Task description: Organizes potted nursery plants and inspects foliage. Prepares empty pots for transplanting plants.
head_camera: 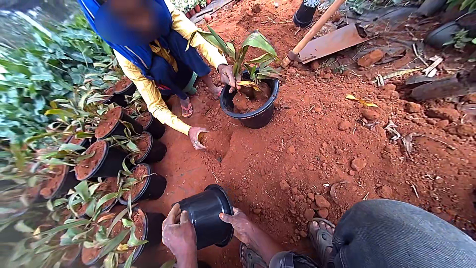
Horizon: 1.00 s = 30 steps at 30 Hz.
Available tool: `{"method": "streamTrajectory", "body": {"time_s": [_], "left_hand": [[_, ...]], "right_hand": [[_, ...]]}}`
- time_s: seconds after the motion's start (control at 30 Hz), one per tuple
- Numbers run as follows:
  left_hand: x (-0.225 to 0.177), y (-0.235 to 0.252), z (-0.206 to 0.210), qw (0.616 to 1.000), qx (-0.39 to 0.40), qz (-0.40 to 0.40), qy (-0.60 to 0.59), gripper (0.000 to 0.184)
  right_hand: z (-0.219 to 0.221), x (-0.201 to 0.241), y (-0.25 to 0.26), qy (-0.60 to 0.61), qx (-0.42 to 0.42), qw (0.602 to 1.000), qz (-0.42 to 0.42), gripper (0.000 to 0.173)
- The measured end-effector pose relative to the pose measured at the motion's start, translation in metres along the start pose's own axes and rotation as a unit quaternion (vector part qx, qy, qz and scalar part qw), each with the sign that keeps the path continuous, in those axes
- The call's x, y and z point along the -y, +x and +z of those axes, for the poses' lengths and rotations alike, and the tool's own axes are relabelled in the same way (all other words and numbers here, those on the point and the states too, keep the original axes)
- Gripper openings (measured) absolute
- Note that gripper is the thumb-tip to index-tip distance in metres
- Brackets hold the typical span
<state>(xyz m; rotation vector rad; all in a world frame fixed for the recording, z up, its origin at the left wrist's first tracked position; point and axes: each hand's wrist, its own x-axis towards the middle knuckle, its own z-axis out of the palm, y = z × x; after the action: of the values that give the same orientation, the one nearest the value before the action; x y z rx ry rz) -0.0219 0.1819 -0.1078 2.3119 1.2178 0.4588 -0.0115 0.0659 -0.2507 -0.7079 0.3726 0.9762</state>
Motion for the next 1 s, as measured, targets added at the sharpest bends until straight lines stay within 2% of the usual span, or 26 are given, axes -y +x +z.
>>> {"method": "streamTrajectory", "body": {"time_s": [0.07, 0.17, 0.3, 0.37, 0.47, 0.6, 0.73, 0.87, 1.0], "left_hand": [[0.004, 0.001, 0.000, 1.000, 0.021, -0.017, 0.012, 0.034], [0.020, -0.006, 0.011, 0.995, 0.056, -0.048, 0.067, 0.041], [0.018, -0.021, 0.017, 0.975, 0.029, -0.126, 0.178, 0.058], [0.019, -0.024, 0.016, 0.967, 0.031, -0.164, 0.192, 0.070], [0.022, -0.024, 0.013, 0.980, 0.026, -0.145, 0.133, 0.079], [0.027, -0.020, 0.014, 0.996, 0.043, -0.073, 0.010, 0.074], [0.016, -0.018, 0.027, 0.992, 0.048, -0.067, -0.091, 0.069], [0.003, -0.019, 0.029, 0.971, 0.018, -0.069, -0.227, 0.057], [0.016, -0.019, 0.016, 0.976, -0.005, -0.090, -0.199, 0.052]], "right_hand": [[-0.003, -0.010, 0.001, -0.021, -0.008, 1.000, 0.020, 0.046], [-0.020, -0.018, 0.002, -0.115, -0.038, 0.992, 0.035, 0.050], [-0.011, -0.008, 0.001, -0.207, -0.022, 0.978, 0.025, 0.049], [-0.005, -0.004, 0.001, -0.238, -0.020, 0.971, 0.018, 0.049], [-0.007, -0.003, 0.001, -0.264, -0.045, 0.963, 0.003, 0.051], [-0.012, 0.008, 0.003, -0.244, -0.103, 0.964, -0.026, 0.051], [-0.017, 0.037, 0.004, -0.226, -0.137, 0.961, -0.078, 0.052], [-0.014, 0.053, -0.003, -0.223, -0.124, 0.959, -0.124, 0.053], [-0.002, 0.044, -0.007, -0.287, -0.075, 0.948, -0.114, 0.061]]}}
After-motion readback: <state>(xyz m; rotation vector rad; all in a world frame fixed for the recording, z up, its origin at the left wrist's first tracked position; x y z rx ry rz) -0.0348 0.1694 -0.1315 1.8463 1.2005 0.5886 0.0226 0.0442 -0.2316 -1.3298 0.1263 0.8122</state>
